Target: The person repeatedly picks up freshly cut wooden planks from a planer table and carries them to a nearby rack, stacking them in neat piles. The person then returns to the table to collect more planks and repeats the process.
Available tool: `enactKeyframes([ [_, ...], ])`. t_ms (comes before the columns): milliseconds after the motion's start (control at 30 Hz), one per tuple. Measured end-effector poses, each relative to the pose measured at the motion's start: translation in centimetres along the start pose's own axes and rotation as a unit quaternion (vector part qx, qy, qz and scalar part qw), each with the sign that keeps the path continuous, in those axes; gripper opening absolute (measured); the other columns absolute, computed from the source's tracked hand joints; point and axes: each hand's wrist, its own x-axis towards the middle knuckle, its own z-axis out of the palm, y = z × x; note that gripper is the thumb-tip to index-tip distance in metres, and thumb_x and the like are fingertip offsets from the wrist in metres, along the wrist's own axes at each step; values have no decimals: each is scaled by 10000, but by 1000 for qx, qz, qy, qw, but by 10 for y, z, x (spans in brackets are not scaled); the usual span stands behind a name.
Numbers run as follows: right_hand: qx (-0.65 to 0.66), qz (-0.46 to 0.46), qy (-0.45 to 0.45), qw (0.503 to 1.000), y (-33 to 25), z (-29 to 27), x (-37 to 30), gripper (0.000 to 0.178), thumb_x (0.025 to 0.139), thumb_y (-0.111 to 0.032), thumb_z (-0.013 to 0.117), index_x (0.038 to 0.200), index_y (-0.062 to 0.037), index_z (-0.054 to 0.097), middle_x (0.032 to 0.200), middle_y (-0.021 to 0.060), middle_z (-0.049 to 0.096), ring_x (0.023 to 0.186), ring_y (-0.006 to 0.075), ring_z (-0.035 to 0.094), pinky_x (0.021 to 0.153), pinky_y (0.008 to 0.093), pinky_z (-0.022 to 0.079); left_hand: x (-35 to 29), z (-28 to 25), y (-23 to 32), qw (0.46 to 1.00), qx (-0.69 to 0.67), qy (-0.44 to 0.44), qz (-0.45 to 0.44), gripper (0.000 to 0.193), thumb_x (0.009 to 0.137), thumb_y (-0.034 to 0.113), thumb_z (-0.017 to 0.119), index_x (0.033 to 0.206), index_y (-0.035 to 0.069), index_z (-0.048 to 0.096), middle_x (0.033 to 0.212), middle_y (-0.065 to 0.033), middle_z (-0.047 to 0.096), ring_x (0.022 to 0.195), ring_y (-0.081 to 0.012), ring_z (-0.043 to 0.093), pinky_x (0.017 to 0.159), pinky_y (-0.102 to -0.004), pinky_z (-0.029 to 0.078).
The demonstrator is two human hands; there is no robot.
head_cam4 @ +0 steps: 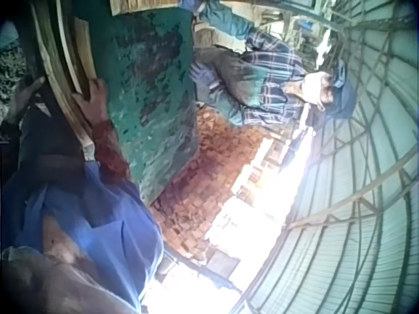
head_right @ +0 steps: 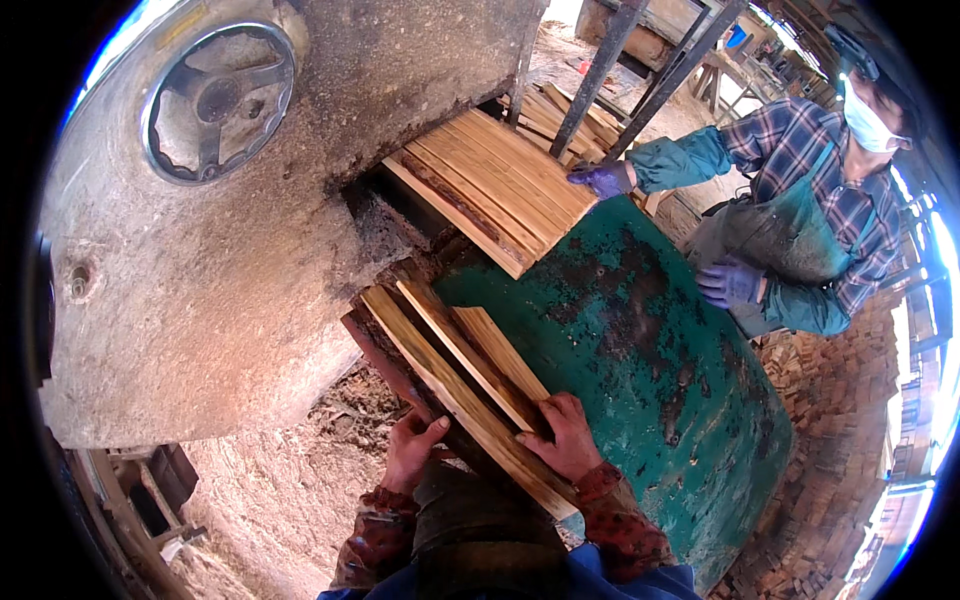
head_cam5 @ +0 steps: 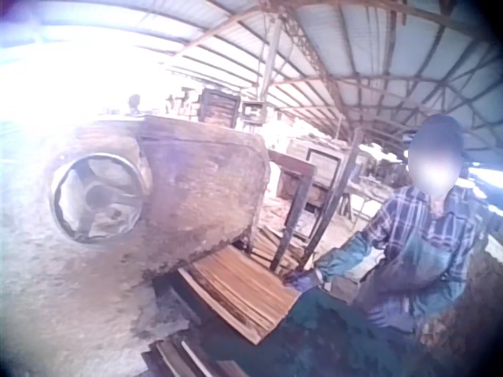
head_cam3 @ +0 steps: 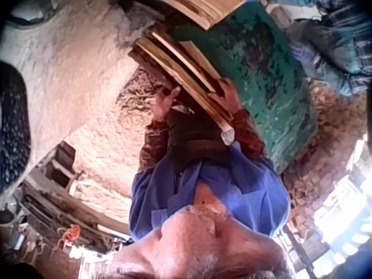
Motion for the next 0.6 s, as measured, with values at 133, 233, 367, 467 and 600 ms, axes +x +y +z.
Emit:
enactKeyframes([
  [133, 21, 18, -13, 1000, -15, -8, -12, 570, 752, -321, 783, 1149, 34, 578, 1125, 209, 523, 1059, 385, 501, 943, 440, 421, -1, -1, 0, 1000, -12, -8, 4, 416, 867, 234, 735, 1125, -53, 578, 1006, -115, 654, 860, -196, 660, 614, -329, 608],
  [233, 28, 23, 10, 999, -13, -4, -14, 565, 755, -331, 781, 1155, 13, 579, 1117, 201, 525, 1060, 383, 502, 943, 444, 419, 0, 0, -1, 1000, -8, -7, 6, 418, 864, 232, 738, 1127, -51, 578, 1009, -114, 655, 871, -199, 660, 615, -329, 608],
  [367, 24, 22, 49, 998, -10, 3, -16, 554, 764, -350, 774, 1156, -9, 580, 1106, 188, 526, 1061, 373, 505, 939, 455, 415, 1, -1, 0, 1000, 4, -15, -7, 447, 872, 255, 727, 1160, -49, 571, 1040, -121, 650, 888, -210, 662, 626, -335, 610],
  [467, 29, 63, 24, 997, -19, 1, -17, 538, 776, -360, 764, 1150, -17, 585, 1109, 184, 525, 1067, 371, 505, 923, 460, 416, -4, 0, 8, 1000, 11, -27, -9, 495, 880, 298, 715, 1195, -51, 559, 1070, -132, 642, 909, -221, 662, 641, -343, 612],
  [600, 20, 76, 54, 995, -22, 2, -11, 525, 780, -363, 757, 1140, -20, 589, 1095, 180, 529, 1045, 372, 510, 897, 457, 420, -2, 0, 5, 999, 27, -27, -7, 493, 879, 312, 715, 1179, -52, 568, 1047, -133, 646, 894, -223, 665, 641, -346, 613],
])
